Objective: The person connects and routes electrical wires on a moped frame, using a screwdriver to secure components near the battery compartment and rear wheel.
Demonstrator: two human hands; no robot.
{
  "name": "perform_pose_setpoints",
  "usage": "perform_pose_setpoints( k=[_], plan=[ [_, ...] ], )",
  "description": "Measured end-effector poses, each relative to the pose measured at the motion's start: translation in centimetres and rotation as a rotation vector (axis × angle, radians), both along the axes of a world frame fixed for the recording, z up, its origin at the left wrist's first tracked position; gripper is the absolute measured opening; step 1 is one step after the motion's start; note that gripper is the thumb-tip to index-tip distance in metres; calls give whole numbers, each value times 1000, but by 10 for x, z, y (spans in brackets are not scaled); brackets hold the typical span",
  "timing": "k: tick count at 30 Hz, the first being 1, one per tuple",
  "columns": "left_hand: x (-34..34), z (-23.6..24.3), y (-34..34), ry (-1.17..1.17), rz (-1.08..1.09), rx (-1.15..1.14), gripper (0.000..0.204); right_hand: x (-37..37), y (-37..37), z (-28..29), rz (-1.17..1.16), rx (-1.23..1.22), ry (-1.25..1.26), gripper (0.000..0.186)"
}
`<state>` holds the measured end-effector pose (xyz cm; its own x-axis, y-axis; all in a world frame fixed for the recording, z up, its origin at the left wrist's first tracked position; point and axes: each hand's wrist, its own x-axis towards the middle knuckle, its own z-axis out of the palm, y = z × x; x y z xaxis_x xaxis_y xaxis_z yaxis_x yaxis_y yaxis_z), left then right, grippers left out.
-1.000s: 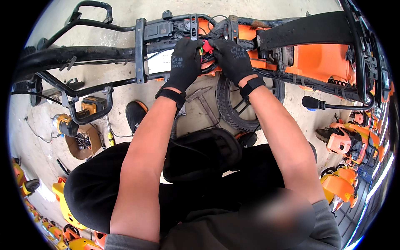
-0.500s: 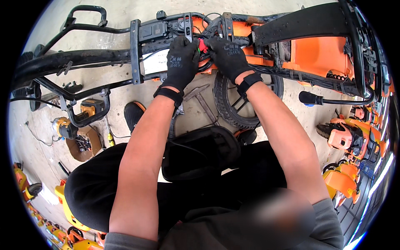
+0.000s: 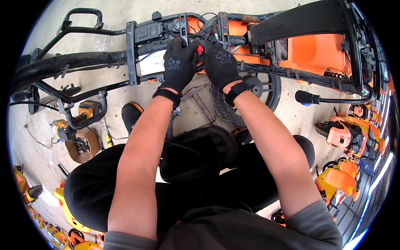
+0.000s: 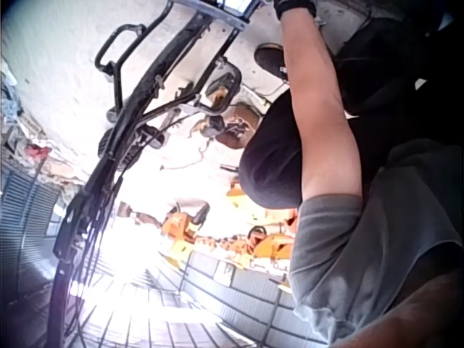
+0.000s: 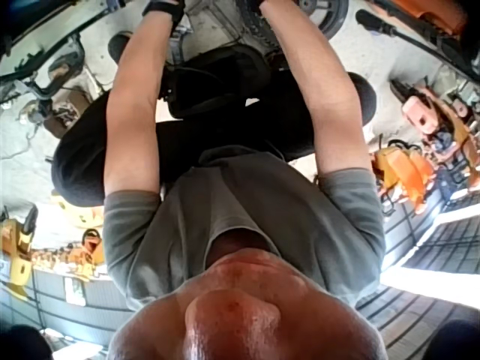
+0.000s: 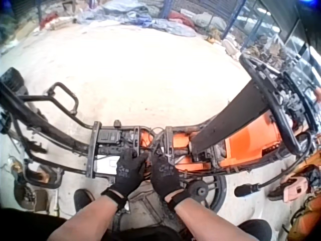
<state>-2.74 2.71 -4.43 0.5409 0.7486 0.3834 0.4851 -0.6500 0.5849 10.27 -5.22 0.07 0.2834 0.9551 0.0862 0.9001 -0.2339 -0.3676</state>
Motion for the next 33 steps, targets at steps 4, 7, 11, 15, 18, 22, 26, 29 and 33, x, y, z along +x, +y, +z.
perform_pose_setpoints(
  k=[4, 7, 11, 15, 18, 22, 26, 29, 33],
  plan=[
    [5, 4, -4, -8, 30, 21, 33, -9, -7, -7, -126, 50, 79, 38],
    [5, -3, -1, 2, 40, 16, 39, -28, -17, -7, -225, 90, 135, 36],
    [5, 0, -2, 22, 36, 9, 44, -30, -37, -12, -205, 30, 211, 41],
    [4, 0, -3, 34, 37, 30, 47, -36, -43, -18, -223, 75, 13, 38],
    [4, -2, -3, 26, 50, 39, 46, -38, -46, -18, -226, 49, 67, 42],
    [3, -5, -1, -5, 45, 61, 45, -36, -45, -12, -213, 22, 77, 45],
    [5, 4, -6, 0, 65, 3, 47, -37, -47, -6, -190, -10, 59, 38],
    [8, 4, -3, 7, 99, 7, 45, -38, -50, 8, -155, -73, 108, 36],
    [17, 8, -2, 87, 109, -15, 42, -33, -68, 31, 147, -133, 38, 23]
  ],
)
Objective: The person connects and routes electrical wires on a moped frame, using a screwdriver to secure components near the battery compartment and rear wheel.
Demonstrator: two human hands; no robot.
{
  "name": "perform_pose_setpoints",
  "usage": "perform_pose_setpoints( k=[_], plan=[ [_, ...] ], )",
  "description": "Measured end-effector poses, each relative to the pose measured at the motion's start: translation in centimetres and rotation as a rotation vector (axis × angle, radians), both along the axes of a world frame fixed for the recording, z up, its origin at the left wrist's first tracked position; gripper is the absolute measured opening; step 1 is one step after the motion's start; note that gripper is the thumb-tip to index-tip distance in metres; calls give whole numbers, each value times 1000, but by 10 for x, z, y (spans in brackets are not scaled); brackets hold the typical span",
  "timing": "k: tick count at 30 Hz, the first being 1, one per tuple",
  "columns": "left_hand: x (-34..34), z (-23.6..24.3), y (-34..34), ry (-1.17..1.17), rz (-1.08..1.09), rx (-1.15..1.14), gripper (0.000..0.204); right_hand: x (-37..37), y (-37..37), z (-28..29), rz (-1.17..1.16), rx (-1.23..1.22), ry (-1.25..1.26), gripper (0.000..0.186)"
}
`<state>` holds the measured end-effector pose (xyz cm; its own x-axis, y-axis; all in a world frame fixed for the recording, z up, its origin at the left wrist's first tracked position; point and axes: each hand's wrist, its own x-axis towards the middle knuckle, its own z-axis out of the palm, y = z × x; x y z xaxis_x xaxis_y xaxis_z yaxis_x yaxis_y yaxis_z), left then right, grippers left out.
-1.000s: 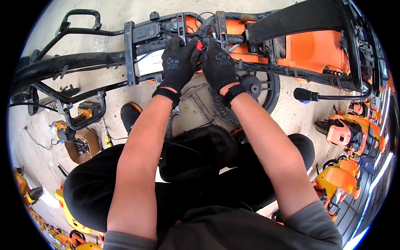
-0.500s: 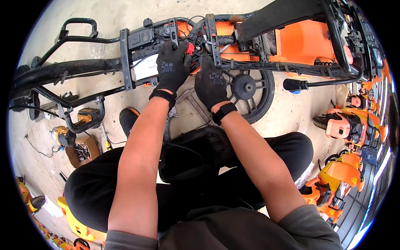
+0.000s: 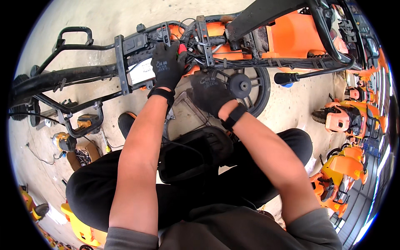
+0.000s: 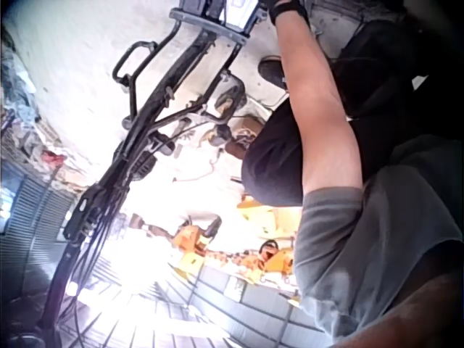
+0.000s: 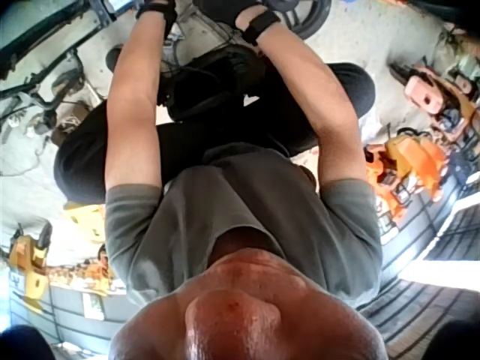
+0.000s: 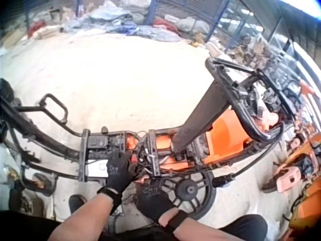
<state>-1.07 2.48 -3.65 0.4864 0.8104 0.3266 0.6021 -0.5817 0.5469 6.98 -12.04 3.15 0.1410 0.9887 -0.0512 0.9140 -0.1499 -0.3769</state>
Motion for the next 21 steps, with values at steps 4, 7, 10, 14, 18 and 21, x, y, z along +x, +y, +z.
perform_pose_setpoints(
  k=[4, 7, 10, 14, 18, 21],
  plan=[
    [5, 5, 1, 84, 67, 19, 38, -24, -20, 89, 271, -153, -35, 30],
    [9, 10, 1, 121, 89, 10, 38, -38, -56, 144, 333, -176, 15, 36],
    [10, 7, 6, 96, 77, -81, 29, -44, -85, 157, 364, -216, 23, 35],
    [14, 9, 2, 52, 105, -15, 28, -41, -98, 146, 379, -149, -26, 37],
    [12, -3, 7, 61, 25, 35, 27, -42, -101, 135, 407, -228, -31, 44],
    [11, -2, 11, 59, -29, -14, 27, -46, -110, 131, 440, -197, -63, 45]
  ],
)
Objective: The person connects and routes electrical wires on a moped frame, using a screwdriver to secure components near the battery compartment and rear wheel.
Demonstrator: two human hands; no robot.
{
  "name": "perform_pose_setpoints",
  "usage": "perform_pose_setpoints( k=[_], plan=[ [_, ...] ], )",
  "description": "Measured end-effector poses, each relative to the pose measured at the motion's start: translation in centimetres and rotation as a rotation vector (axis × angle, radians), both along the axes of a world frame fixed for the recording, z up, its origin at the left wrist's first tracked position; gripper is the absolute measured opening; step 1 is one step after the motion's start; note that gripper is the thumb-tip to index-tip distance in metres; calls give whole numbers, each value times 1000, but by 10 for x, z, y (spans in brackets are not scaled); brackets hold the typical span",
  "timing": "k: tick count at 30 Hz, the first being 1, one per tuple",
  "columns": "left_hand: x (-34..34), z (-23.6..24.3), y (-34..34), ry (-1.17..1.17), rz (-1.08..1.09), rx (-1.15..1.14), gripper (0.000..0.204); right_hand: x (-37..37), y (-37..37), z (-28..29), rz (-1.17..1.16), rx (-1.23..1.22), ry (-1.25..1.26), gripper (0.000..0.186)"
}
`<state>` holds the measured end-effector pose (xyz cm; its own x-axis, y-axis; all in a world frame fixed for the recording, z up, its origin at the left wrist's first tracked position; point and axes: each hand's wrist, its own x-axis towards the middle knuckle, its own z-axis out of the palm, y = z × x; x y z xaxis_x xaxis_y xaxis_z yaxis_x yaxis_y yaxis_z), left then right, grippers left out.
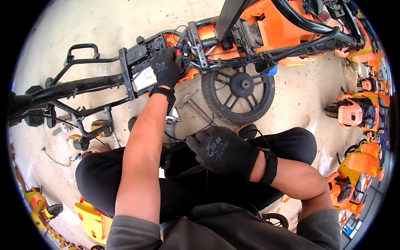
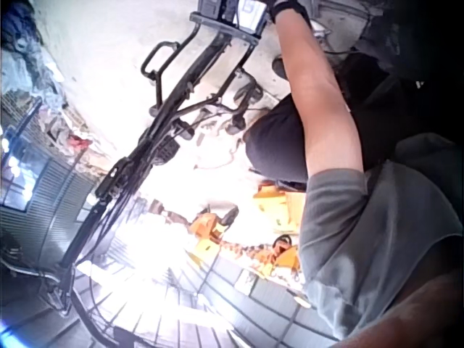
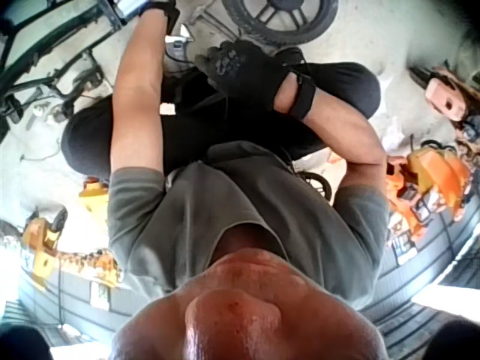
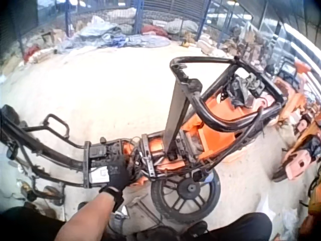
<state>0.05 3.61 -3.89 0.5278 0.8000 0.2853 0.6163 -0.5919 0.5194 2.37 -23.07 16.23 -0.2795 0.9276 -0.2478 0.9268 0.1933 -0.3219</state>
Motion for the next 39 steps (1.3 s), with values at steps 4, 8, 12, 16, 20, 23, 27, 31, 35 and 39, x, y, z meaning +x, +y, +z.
perform_pose_setpoints(
  k=[4, 8, 12, 16, 20, 23, 27, 31, 35, 39],
  plan=[
    [-4, 2, -1, -81, -79, 138, 28, -2, -1, 9, 56, -4, -38, 42],
    [-2, 9, 1, -89, -94, 118, 24, -5, -3, 17, 54, 48, -57, 38],
    [4, 16, 14, 11, -28, -84, 25, -9, -6, 16, 60, 144, -78, 35],
    [11, 2, 27, -46, 47, -132, 26, -10, -7, 14, 33, 128, -54, 33],
    [15, -2, 35, -45, 57, -238, 26, -6, -4, 16, 25, 58, -54, 31],
    [17, -5, 48, -45, 53, -364, 28, -5, -3, 16, 28, 82, -51, 30],
    [23, 6, 56, -18, 16, -382, 25, -11, -6, 8, 21, 95, -68, 30],
    [35, -5, 53, -18, 65, -229, 20, -10, -5, 8, 30, 103, -76, 31],
    [36, -3, 46, -77, -19, -286, 18, -8, -2, 9, 21, 85, -65, 31],
    [28, 6, 49, -152, -114, -439, 21, -7, -1, 12, 21, 86, -47, 30]
  ],
)
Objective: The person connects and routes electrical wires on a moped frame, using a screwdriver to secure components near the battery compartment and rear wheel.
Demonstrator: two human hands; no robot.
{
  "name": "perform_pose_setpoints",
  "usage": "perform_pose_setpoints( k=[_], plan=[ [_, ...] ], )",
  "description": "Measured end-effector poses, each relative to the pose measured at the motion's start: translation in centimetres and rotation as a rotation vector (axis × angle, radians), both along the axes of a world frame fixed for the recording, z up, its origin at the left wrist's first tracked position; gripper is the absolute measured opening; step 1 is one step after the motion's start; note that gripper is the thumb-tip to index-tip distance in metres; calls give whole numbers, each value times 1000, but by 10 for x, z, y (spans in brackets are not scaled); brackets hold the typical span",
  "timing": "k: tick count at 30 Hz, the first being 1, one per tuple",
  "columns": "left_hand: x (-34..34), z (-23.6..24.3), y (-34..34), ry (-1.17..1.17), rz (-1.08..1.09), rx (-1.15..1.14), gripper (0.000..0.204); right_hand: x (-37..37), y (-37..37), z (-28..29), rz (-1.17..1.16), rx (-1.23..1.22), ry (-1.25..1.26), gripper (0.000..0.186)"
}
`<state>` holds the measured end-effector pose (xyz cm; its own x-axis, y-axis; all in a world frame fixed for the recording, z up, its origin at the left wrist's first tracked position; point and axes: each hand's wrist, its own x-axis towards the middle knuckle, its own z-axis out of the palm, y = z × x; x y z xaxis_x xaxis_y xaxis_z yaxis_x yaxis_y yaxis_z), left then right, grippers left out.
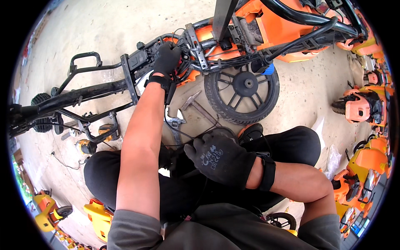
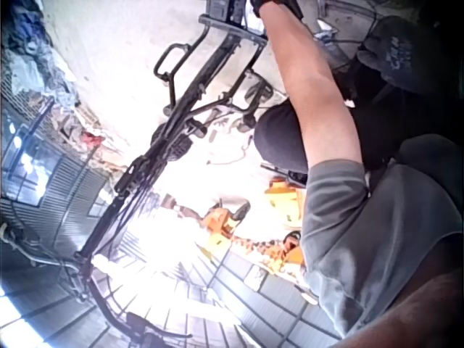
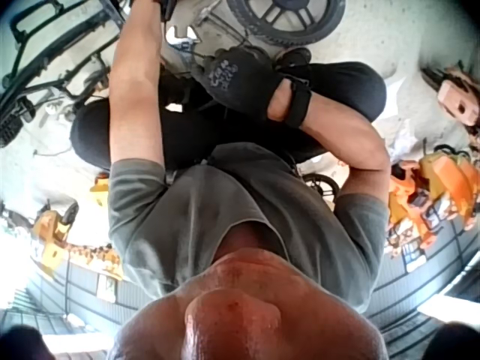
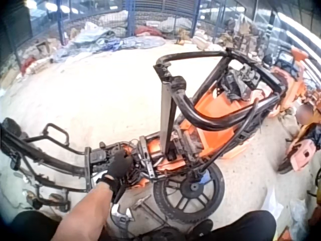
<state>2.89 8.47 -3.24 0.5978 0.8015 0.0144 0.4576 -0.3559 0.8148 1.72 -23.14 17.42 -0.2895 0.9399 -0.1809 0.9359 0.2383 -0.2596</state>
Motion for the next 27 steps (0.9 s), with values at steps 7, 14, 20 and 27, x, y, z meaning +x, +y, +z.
perform_pose_setpoints(
  k=[7, 14, 20, 27],
  plan=[
    [1, 7, 5, 67, -28, 15, 32, -5, 4, -2, 12, -22, 13, 32],
    [12, 5, 11, 273, 109, 156, 37, -1, 4, -8, 2, -68, 13, 33],
    [5, 3, 17, 196, 27, 70, 37, -1, 4, -9, 9, -54, -9, 32],
    [-18, 12, 34, 50, -145, -222, 24, 2, 7, -9, 13, -63, 26, 34]
  ],
)
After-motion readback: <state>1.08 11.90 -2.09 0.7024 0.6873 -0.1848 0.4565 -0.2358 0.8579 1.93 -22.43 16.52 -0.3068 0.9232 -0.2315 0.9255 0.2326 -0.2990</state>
